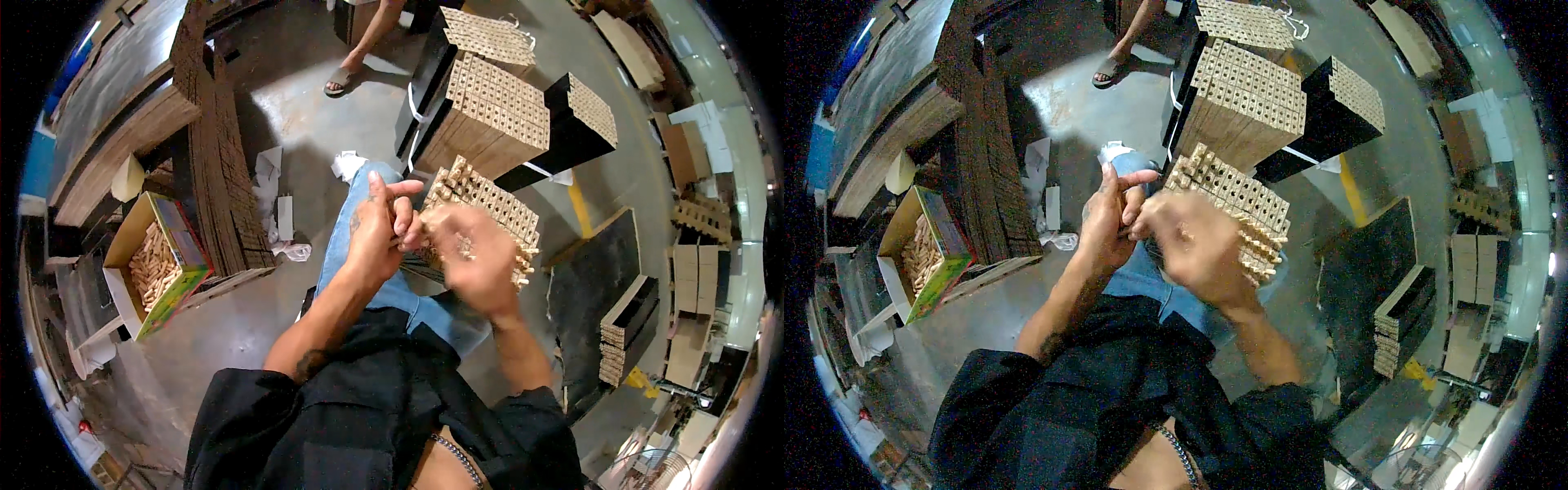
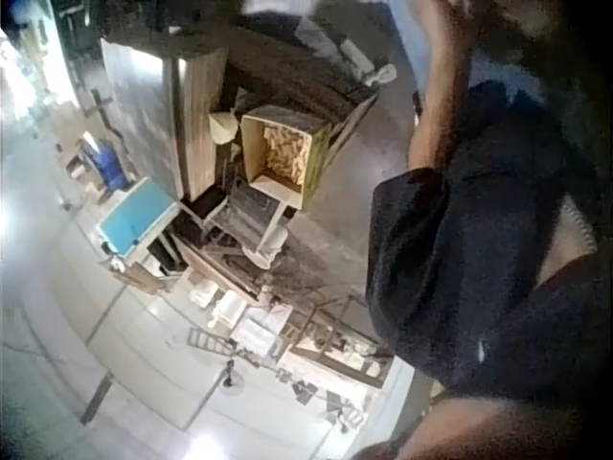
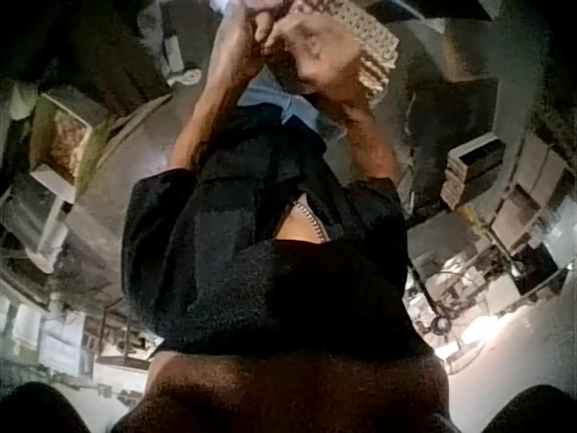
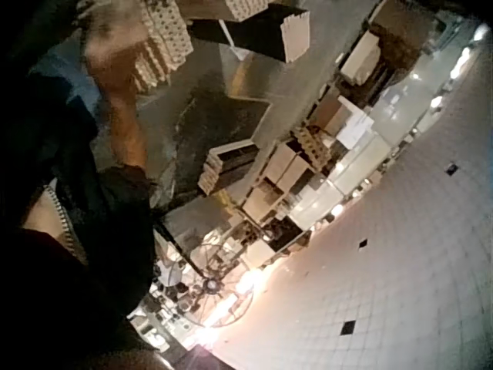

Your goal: The person inserts wooden pegs into a wooden lattice structure by hand, taking the pegs from a small box.

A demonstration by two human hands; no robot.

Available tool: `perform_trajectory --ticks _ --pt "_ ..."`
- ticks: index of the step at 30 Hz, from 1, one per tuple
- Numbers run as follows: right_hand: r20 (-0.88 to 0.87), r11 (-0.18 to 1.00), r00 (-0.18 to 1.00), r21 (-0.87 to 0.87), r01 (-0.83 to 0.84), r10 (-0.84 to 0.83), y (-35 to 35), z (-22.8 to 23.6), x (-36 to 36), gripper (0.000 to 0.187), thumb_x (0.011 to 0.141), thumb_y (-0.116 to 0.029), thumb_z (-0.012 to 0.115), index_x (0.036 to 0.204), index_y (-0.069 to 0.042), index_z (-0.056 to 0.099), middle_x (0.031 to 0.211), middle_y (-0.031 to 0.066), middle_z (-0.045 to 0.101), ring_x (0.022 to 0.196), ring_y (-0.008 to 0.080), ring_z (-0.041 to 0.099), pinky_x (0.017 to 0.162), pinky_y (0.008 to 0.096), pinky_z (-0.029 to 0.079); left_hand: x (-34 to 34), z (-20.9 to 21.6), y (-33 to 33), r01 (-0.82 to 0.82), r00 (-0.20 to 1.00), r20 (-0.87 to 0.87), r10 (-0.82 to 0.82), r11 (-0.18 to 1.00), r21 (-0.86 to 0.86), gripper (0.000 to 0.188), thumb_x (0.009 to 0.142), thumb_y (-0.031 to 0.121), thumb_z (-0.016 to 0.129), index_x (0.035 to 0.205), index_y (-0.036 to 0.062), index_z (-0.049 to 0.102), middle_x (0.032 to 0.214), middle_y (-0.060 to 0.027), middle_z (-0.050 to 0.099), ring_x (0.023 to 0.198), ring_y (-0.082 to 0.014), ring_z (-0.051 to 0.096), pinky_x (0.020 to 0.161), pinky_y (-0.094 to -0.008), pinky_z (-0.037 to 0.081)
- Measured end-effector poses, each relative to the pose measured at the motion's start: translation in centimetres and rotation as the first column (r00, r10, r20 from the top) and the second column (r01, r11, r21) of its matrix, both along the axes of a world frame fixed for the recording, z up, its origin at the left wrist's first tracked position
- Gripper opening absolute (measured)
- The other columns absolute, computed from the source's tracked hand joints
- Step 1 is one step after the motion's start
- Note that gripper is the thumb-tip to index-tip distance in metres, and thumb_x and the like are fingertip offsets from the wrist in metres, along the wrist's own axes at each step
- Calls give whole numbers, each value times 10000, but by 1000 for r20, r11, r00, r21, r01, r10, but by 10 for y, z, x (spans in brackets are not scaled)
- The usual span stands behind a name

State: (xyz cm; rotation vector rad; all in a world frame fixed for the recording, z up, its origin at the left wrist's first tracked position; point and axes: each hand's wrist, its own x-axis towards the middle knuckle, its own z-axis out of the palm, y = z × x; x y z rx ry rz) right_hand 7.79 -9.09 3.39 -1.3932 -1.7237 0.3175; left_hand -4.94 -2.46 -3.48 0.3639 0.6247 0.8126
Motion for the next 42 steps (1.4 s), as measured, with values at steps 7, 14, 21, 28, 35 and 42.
perform_trajectory --ticks 7,14,21,28,35,42 --pt "72 922 962 -275 272 -262 32 -32 80 183 925 -162 663 1002 1 698 938 149 706 858 307 690 759 362 528 -3 -5 8 -34 996 86 37 999 -39 662 1050 547 273 1187 -44 538 553 21 313 481 -104 357 426 -249 289" --pt "215 924 917 -111 366 -337 37 -43 68 164 906 -177 682 911 -13 683 861 154 660 797 362 641 699 416 503 -8 -5 9 -61 992 104 68 996 -68 636 1058 528 279 1179 -33 553 548 28 315 470 -88 348 409 -235 286" --pt "233 958 937 -61 281 -260 35 -47 66 147 893 -158 671 852 -20 645 835 147 632 795 348 624 694 424 492 -6 -7 10 -47 989 135 57 996 -76 632 1060 523 274 1163 -19 582 541 28 315 464 -94 350 399 -235 279" --pt "396 947 888 -113 300 -234 39 -47 64 187 896 -189 657 837 -19 611 836 141 605 833 348 610 728 446 492 -4 -2 10 -8 989 146 9 1000 -4 667 1056 544 255 1214 -27 561 527 27 310 446 -100 346 403 -242 287" --pt "207 929 944 -214 302 -258 20 -3 35 248 876 -214 712 1054 -41 699 960 157 649 874 351 648 764 423 517 -5 18 1 250 968 -65 -242 952 176 1053 874 844 109 1406 -6 431 512 27 358 418 -107 321 390 -267 245" --pt "66 968 997 -245 45 -30 -11 -4 -2 187 789 -66 731 957 -9 672 961 126 602 867 325 634 768 405 515 1 26 -16 337 823 -551 -142 901 272 1120 814 905 64 1488 72 393 694 -14 509 538 -79 357 468 -253 239"
